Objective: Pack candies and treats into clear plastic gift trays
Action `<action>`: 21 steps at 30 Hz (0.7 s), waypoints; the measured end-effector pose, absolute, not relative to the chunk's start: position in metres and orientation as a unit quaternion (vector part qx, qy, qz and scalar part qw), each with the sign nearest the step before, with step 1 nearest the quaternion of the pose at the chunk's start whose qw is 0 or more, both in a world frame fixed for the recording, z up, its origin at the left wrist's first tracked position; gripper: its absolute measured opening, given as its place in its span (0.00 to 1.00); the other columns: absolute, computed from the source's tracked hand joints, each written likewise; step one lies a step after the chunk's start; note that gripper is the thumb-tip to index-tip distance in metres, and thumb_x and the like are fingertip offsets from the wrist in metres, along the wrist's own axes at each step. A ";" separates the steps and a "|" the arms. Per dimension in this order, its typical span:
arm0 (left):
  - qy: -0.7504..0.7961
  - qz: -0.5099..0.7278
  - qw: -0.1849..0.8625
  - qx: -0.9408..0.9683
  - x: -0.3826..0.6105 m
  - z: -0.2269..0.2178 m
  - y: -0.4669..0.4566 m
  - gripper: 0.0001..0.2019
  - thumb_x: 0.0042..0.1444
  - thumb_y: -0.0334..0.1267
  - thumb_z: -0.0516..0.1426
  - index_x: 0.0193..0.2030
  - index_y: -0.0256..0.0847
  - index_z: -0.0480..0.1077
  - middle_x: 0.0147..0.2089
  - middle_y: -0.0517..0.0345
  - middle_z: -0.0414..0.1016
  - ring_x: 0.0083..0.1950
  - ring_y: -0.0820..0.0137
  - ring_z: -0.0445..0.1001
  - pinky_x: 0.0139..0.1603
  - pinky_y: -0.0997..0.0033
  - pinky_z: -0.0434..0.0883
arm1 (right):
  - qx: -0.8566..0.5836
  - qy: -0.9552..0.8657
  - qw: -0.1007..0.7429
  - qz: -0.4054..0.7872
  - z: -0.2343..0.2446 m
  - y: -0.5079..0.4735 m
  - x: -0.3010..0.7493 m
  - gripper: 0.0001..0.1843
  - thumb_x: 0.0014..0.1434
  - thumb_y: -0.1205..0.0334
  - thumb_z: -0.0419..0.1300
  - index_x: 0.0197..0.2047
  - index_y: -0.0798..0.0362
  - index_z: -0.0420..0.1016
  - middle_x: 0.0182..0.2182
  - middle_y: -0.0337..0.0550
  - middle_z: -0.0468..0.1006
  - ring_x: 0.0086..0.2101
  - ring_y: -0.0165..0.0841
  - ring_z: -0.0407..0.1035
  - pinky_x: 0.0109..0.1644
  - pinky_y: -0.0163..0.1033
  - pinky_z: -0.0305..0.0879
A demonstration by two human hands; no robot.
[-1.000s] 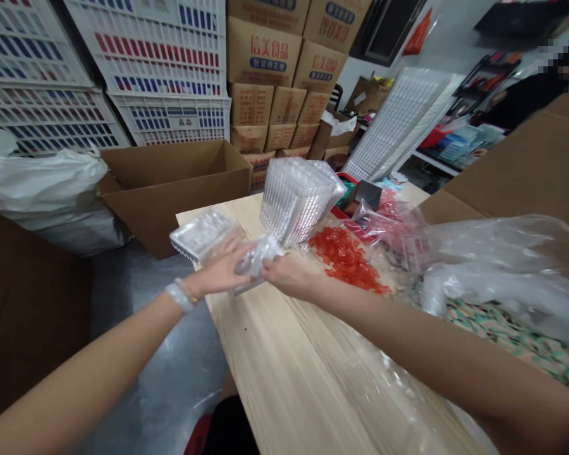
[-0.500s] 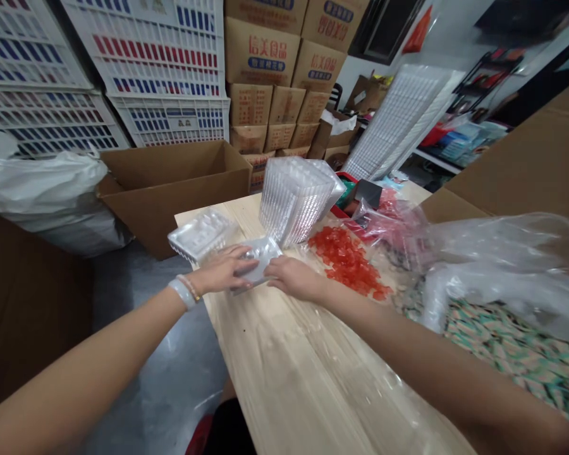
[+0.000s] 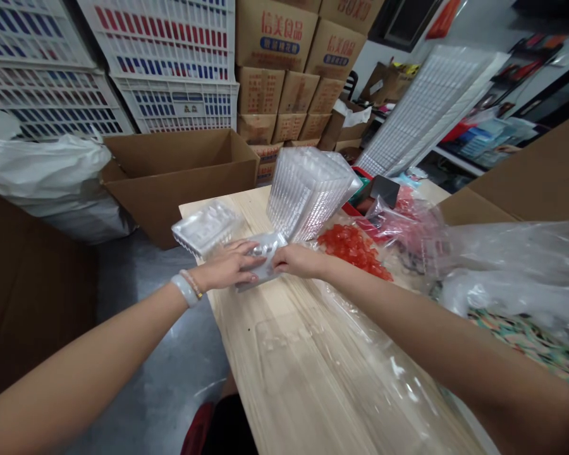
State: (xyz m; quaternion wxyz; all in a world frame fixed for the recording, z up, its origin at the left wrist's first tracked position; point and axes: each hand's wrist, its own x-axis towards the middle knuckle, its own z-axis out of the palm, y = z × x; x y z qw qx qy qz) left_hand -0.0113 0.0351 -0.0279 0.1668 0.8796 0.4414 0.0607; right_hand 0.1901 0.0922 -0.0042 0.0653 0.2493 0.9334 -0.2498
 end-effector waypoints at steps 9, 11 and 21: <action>0.441 0.058 0.177 0.878 -0.011 -0.026 0.035 0.24 0.52 0.52 0.48 0.56 0.51 0.56 0.64 0.57 0.44 0.63 0.61 0.43 0.59 0.62 0.46 | 0.251 0.930 0.079 -0.257 -0.004 0.096 0.191 0.07 0.50 0.70 0.56 0.30 0.57 0.75 0.26 0.39 0.74 0.28 0.27 0.64 0.32 0.29 0.55; 0.442 0.059 0.176 0.878 -0.011 -0.026 0.035 0.24 0.52 0.53 0.49 0.56 0.51 0.56 0.64 0.57 0.44 0.63 0.61 0.43 0.59 0.63 0.46 | 0.251 0.933 0.088 -0.244 -0.002 0.095 0.190 0.07 0.50 0.69 0.55 0.30 0.57 0.75 0.26 0.39 0.74 0.28 0.27 0.64 0.32 0.30 0.55; 0.444 0.072 0.179 0.875 -0.011 -0.028 0.034 0.25 0.52 0.53 0.49 0.56 0.51 0.57 0.64 0.56 0.45 0.62 0.61 0.45 0.59 0.63 0.46 | 0.200 0.960 0.130 -0.145 0.011 0.088 0.187 0.09 0.52 0.71 0.53 0.30 0.57 0.75 0.29 0.44 0.75 0.30 0.29 0.65 0.33 0.30 0.54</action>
